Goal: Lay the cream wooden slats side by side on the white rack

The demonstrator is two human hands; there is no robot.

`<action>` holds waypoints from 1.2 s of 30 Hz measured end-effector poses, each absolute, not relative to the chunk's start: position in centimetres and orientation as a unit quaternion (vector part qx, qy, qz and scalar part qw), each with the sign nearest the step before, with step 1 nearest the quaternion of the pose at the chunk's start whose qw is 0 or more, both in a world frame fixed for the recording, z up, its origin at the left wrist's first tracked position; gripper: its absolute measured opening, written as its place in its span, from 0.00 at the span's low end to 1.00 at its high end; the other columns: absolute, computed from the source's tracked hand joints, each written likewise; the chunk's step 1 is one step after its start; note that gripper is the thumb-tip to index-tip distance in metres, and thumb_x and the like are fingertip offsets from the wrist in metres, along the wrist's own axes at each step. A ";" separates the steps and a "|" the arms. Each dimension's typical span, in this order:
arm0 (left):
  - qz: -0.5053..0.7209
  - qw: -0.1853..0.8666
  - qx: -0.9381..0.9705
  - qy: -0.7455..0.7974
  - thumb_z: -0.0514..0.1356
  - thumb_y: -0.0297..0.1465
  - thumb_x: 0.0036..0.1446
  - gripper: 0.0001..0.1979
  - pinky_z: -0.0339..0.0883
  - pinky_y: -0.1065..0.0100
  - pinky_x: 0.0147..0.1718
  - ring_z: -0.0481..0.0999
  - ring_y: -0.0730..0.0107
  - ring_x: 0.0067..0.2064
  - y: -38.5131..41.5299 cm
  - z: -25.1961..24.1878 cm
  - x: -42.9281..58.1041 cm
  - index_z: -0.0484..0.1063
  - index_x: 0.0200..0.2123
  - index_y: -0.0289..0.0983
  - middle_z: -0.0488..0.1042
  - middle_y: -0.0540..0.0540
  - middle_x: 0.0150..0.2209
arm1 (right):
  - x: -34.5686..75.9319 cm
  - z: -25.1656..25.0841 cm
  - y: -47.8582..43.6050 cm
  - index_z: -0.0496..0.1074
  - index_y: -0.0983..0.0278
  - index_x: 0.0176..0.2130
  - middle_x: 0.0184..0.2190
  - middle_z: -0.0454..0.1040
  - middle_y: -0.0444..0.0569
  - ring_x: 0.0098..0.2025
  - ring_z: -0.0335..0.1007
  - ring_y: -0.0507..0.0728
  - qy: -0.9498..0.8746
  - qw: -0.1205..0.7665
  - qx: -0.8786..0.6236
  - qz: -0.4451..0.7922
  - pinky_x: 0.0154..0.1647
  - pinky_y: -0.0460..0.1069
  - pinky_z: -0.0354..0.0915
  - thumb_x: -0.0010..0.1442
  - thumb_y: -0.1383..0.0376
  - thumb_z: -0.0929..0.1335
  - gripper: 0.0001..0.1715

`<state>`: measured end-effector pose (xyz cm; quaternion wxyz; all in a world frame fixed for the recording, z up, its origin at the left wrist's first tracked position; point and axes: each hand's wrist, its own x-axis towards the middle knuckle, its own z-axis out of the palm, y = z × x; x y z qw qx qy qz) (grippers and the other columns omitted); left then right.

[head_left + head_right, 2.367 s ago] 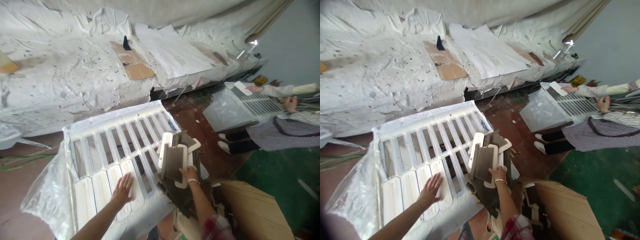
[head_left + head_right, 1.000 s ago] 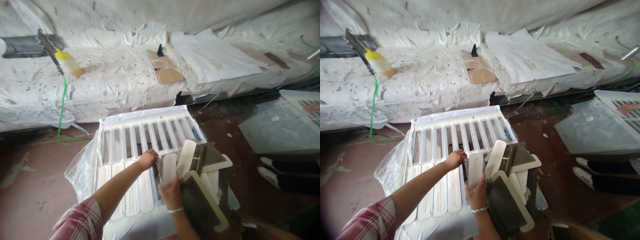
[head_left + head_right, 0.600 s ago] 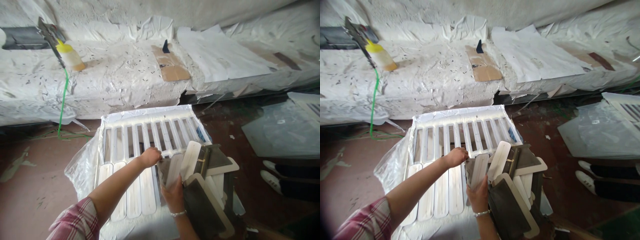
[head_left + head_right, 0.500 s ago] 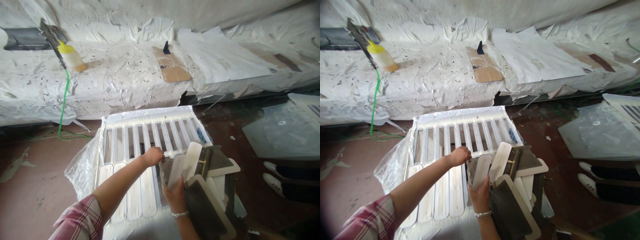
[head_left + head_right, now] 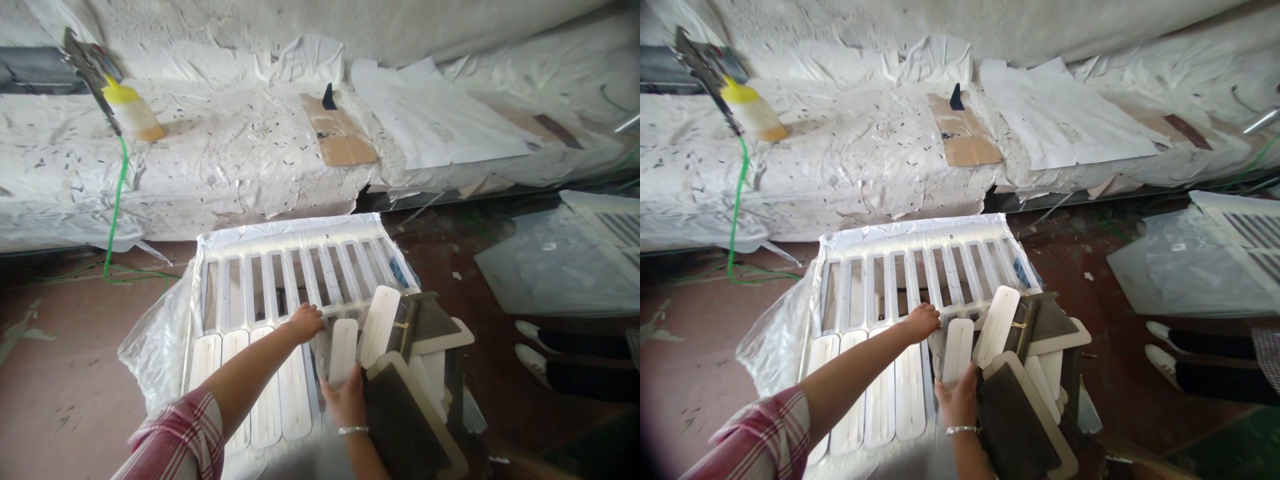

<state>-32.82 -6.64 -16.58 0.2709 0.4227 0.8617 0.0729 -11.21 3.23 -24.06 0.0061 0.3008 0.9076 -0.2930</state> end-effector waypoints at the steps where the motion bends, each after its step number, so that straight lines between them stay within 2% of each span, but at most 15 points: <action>1: 0.094 0.263 0.380 0.882 0.55 0.19 0.51 0.12 0.56 0.52 0.49 0.64 0.53 0.49 -7.2 -17.2 -32.4 0.70 0.40 0.30 0.69 0.36 0.43 | -11.0 -24.2 3.1 0.41 0.78 0.62 0.55 0.54 0.70 0.55 0.56 0.71 0.915 0.020 0.304 -0.265 0.53 0.60 0.60 0.49 0.51 0.67 0.54; 3: 0.143 0.256 0.271 0.917 0.53 0.22 0.54 0.15 0.55 0.50 0.49 0.62 0.50 0.52 -8.4 -18.0 -31.4 0.65 0.47 0.28 0.66 0.33 0.48 | -11.1 -24.0 2.7 0.41 0.79 0.62 0.54 0.56 0.70 0.52 0.59 0.71 0.924 0.042 0.305 -0.227 0.48 0.58 0.63 0.49 0.52 0.68 0.55; 4: 0.171 0.268 0.217 0.923 0.52 0.25 0.56 0.14 0.58 0.51 0.47 0.64 0.51 0.50 -8.9 -18.3 -30.7 0.65 0.46 0.27 0.66 0.32 0.47 | -11.4 -23.7 2.5 0.41 0.80 0.62 0.53 0.57 0.70 0.52 0.60 0.70 0.927 0.051 0.301 -0.217 0.47 0.57 0.64 0.50 0.52 0.68 0.55; 6: 0.240 0.326 0.131 0.905 0.49 0.33 0.61 0.14 0.65 0.59 0.41 0.71 0.60 0.41 -9.6 -18.6 -28.7 0.67 0.40 0.28 0.71 0.37 0.39 | -12.0 -23.3 1.9 0.42 0.80 0.62 0.53 0.57 0.69 0.52 0.60 0.69 0.932 0.064 0.286 -0.212 0.48 0.56 0.64 0.51 0.52 0.67 0.54; 9: 0.336 0.412 0.055 0.845 0.42 0.41 0.63 0.22 0.68 0.69 0.33 0.72 0.73 0.29 -9.4 -19.1 -25.1 0.68 0.35 0.30 0.73 0.44 0.29 | -12.8 -23.5 1.3 0.44 0.82 0.61 0.53 0.57 0.70 0.52 0.60 0.69 0.939 0.070 0.260 -0.216 0.47 0.55 0.64 0.50 0.54 0.68 0.53; 11: 0.380 0.425 0.030 0.821 0.45 0.40 0.62 0.20 0.68 0.72 0.35 0.73 0.75 0.31 -8.5 -19.4 -23.1 0.69 0.36 0.31 0.73 0.45 0.31 | -12.8 -23.9 1.2 0.45 0.82 0.61 0.52 0.57 0.70 0.51 0.61 0.69 0.935 0.063 0.270 -0.219 0.46 0.56 0.65 0.50 0.52 0.67 0.53; 15: 0.434 0.386 0.003 0.814 0.57 0.35 0.54 0.12 0.64 0.72 0.44 0.70 0.70 0.43 -6.7 -20.6 -21.8 0.70 0.37 0.31 0.70 0.41 0.43 | -12.3 -24.5 1.6 0.45 0.81 0.61 0.49 0.60 0.69 0.47 0.64 0.69 0.927 0.055 0.308 -0.209 0.42 0.57 0.66 0.51 0.52 0.65 0.51; 19: 0.444 0.372 -0.042 0.814 0.56 0.31 0.52 0.12 0.64 0.69 0.39 0.71 0.68 0.40 -6.7 -22.3 -22.0 0.69 0.38 0.29 0.72 0.40 0.38 | -12.6 -24.3 1.3 0.47 0.80 0.60 0.50 0.60 0.68 0.46 0.64 0.67 0.942 0.072 0.277 -0.178 0.42 0.55 0.66 0.48 0.59 0.66 0.48; 21: 0.443 0.384 -0.058 0.808 0.55 0.30 0.52 0.10 0.65 0.71 0.33 0.72 0.69 0.34 -7.3 -23.1 -22.1 0.68 0.36 0.30 0.72 0.42 0.33 | -12.9 -24.3 1.0 0.47 0.80 0.61 0.51 0.60 0.67 0.48 0.64 0.66 0.941 0.078 0.270 -0.189 0.43 0.54 0.66 0.49 0.59 0.67 0.49; 24: 0.430 0.403 -0.077 0.805 0.52 0.31 0.54 0.09 0.64 0.72 0.25 0.71 0.71 0.24 -8.4 -23.9 -22.3 0.66 0.28 0.31 0.70 0.45 0.22 | -13.0 -24.8 1.3 0.45 0.80 0.62 0.54 0.58 0.68 0.52 0.61 0.67 0.940 0.083 0.238 -0.228 0.46 0.55 0.65 0.51 0.53 0.67 0.53; 26: 0.420 0.416 -0.083 0.802 0.52 0.33 0.55 0.12 0.64 0.72 0.22 0.69 0.72 0.20 -9.1 -24.1 -22.6 0.65 0.24 0.32 0.68 0.46 0.18 | -12.7 -25.6 2.1 0.48 0.79 0.61 0.55 0.57 0.67 0.54 0.60 0.67 0.938 0.103 0.219 -0.247 0.50 0.57 0.63 0.54 0.51 0.65 0.48; 29: 0.408 0.430 -0.094 0.800 0.52 0.35 0.55 0.15 0.65 0.71 0.21 0.69 0.71 0.19 -9.9 -23.9 -22.9 0.65 0.21 0.32 0.68 0.45 0.17 | -12.3 -27.1 3.8 0.56 0.75 0.59 0.53 0.62 0.63 0.53 0.62 0.62 0.933 0.151 0.179 -0.274 0.52 0.55 0.62 0.60 0.62 0.58 0.31; 30: 0.406 0.433 -0.099 0.798 0.52 0.35 0.56 0.15 0.65 0.71 0.21 0.70 0.71 0.19 -10.1 -23.8 -22.9 0.65 0.22 0.32 0.69 0.45 0.18 | -12.3 -27.4 4.3 0.57 0.74 0.59 0.52 0.63 0.61 0.52 0.63 0.60 0.931 0.159 0.161 -0.286 0.52 0.54 0.62 0.59 0.66 0.57 0.29; 32: 0.403 0.438 -0.107 0.796 0.51 0.35 0.56 0.15 0.67 0.71 0.22 0.71 0.71 0.21 -10.3 -23.7 -22.9 0.65 0.23 0.32 0.71 0.44 0.20 | -12.6 -27.6 4.9 0.56 0.72 0.60 0.51 0.64 0.59 0.50 0.64 0.58 0.926 0.168 0.134 -0.311 0.52 0.52 0.62 0.57 0.72 0.57 0.31; 36: 0.380 0.454 -0.095 0.801 0.51 0.35 0.57 0.15 0.68 0.73 0.24 0.72 0.73 0.22 -10.3 -23.5 -23.0 0.66 0.23 0.31 0.73 0.43 0.22 | -14.1 -25.7 4.7 0.55 0.68 0.61 0.49 0.66 0.57 0.50 0.64 0.58 0.913 0.216 0.164 -0.305 0.52 0.52 0.61 0.55 0.75 0.59 0.34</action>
